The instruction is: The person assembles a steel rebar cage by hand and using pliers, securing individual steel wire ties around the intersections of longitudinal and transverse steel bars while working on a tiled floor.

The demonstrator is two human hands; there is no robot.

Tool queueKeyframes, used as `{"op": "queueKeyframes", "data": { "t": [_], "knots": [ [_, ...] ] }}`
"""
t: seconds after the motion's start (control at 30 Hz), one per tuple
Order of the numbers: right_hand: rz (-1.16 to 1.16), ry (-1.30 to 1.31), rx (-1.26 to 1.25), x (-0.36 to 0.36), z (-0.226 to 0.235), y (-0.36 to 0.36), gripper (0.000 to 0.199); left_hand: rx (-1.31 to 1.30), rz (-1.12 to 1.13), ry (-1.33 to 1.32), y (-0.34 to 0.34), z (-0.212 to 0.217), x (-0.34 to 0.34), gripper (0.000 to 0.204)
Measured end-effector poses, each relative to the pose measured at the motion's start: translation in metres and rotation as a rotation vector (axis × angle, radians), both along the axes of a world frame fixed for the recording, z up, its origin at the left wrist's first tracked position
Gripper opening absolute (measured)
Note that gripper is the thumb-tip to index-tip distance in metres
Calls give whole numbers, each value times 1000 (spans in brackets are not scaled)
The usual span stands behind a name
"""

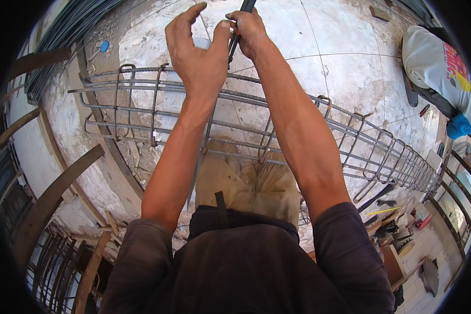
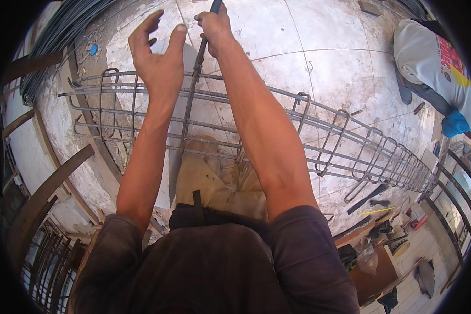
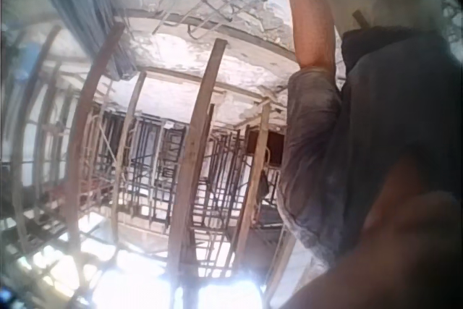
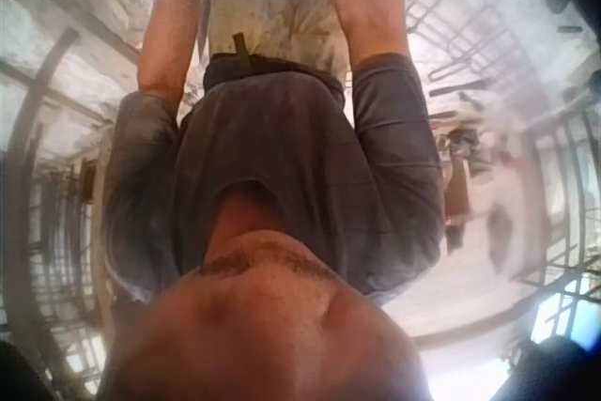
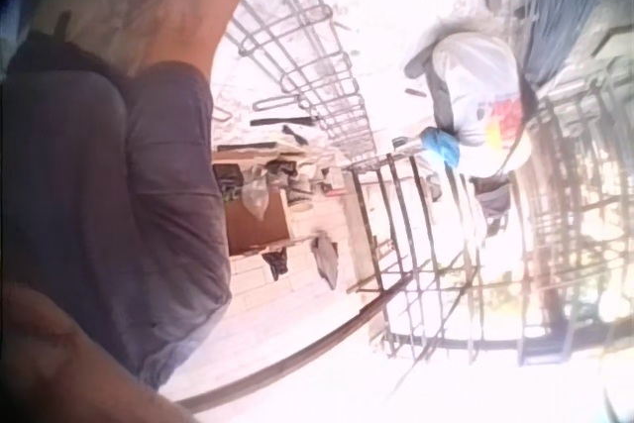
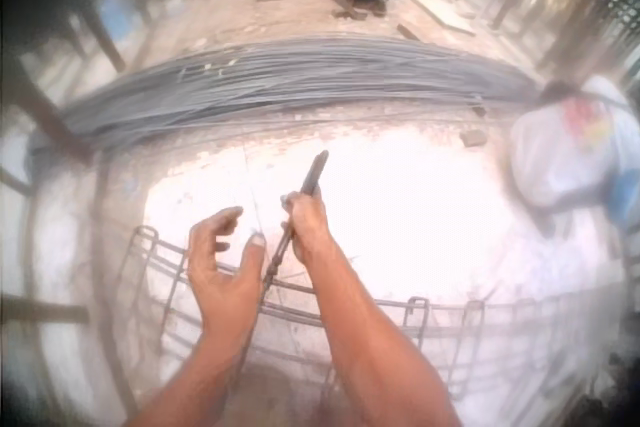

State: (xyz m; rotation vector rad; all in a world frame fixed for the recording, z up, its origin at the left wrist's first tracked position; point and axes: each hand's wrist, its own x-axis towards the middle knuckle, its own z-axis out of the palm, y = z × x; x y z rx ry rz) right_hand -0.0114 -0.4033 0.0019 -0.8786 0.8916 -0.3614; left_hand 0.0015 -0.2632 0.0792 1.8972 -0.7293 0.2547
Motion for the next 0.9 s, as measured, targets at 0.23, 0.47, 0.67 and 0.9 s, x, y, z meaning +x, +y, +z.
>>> {"op": "queueKeyframes", "data": {
  "t": [0.23,0.47,0.67,0.9],
  "knots": [
    [203,-233,-583,-30,29,47,64,136,-237,857,152,-37,-187,21],
    [-764,-274,-67,-81,36,72,93,92,-208,883,197,-94,-287,25],
    [-766,-445,-163,-214,91,16,11,-118,-258,938,202,-132,-310,38],
    [-625,-212,-303,-436,158,158,48,-9,-180,879,209,-128,-311,37]
  ]
}}
